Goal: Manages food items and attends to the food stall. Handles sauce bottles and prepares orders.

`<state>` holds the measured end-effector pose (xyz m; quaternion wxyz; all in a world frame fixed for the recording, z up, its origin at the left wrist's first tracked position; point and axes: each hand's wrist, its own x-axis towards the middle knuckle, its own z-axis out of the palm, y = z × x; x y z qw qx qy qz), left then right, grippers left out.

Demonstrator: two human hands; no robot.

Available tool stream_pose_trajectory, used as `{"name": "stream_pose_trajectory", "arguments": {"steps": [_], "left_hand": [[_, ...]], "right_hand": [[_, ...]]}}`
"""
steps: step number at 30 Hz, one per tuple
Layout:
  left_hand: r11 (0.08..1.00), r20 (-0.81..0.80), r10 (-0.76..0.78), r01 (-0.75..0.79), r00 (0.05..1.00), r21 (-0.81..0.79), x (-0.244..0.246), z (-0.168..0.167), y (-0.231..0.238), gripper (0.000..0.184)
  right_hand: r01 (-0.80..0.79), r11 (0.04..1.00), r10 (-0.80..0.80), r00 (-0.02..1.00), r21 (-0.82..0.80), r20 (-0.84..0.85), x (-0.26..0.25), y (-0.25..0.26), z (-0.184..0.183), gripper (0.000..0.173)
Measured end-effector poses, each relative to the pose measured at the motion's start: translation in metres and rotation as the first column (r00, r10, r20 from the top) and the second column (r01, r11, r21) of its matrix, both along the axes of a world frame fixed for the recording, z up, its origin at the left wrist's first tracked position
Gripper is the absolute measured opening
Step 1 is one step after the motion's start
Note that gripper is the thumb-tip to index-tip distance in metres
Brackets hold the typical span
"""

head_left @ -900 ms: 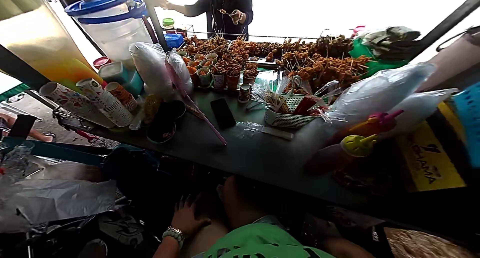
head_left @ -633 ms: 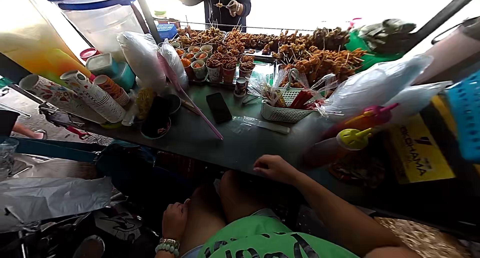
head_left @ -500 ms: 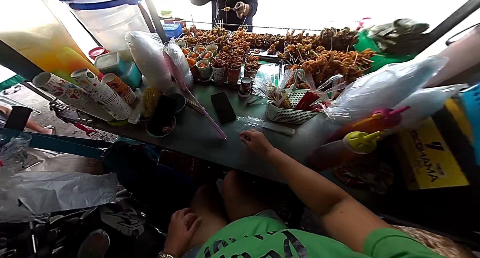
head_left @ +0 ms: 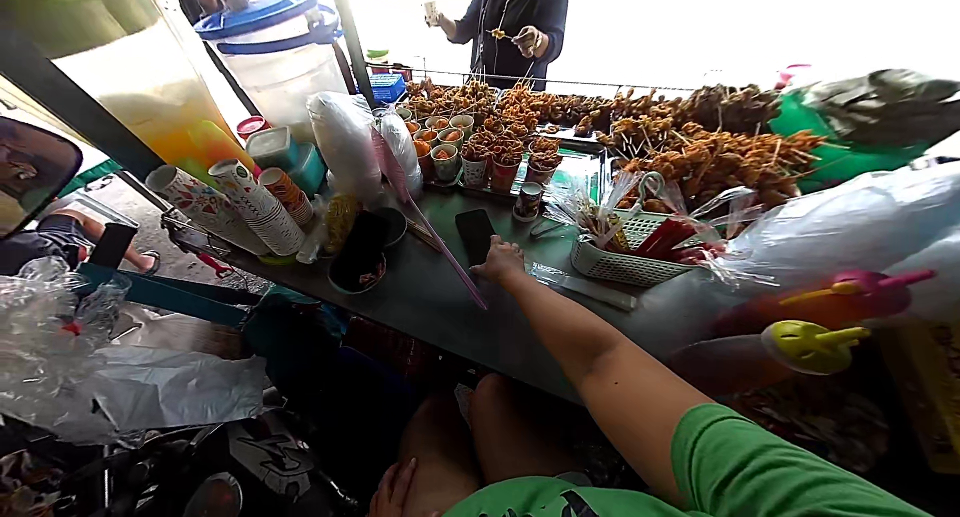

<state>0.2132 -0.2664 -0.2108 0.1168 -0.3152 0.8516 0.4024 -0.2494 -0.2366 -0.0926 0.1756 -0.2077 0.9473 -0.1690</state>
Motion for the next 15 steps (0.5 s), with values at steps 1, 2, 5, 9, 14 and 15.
{"name": "stream_pose_trajectory", "arguments": {"steps": [1,2,5,9,14,15], "left_hand": [[1.0,0.005,0.004,-0.004,1.0,0.006,0.0,0.0,0.0,0.08],[1.0,0.008,0.007,-0.007,1.0,0.008,0.0,0.0,-0.001,0.079],[1.0,0.027,0.007,-0.007,1.0,0.001,0.0,-0.001,-0.002,0.079],[1.0,0.034,0.0,0.0,0.999,-0.022,-0.001,-0.002,-0.002,0.083],[1.0,0.055,0.017,-0.016,0.998,-0.014,-0.001,-0.004,0.0,0.085],[1.0,0.059,0.019,-0.018,0.998,-0.018,-0.001,-0.005,0.0,0.086]], "right_hand": [[0.008,1.0,-0.008,1.0,0.008,-0.014,-0.001,-0.001,0.002,0.101],[0.019,1.0,-0.019,0.999,0.003,-0.025,-0.002,-0.002,0.005,0.101],[0.072,0.99,-0.078,0.996,-0.117,-0.048,-0.004,-0.007,0.017,0.098],[0.186,0.96,-0.186,0.982,-0.212,0.018,-0.008,-0.023,0.035,0.094],[0.118,0.973,-0.125,0.992,-0.2,-0.026,-0.013,-0.043,0.012,0.088],[0.073,0.974,-0.076,0.997,-0.216,-0.005,-0.014,-0.041,0.006,0.082]]}}
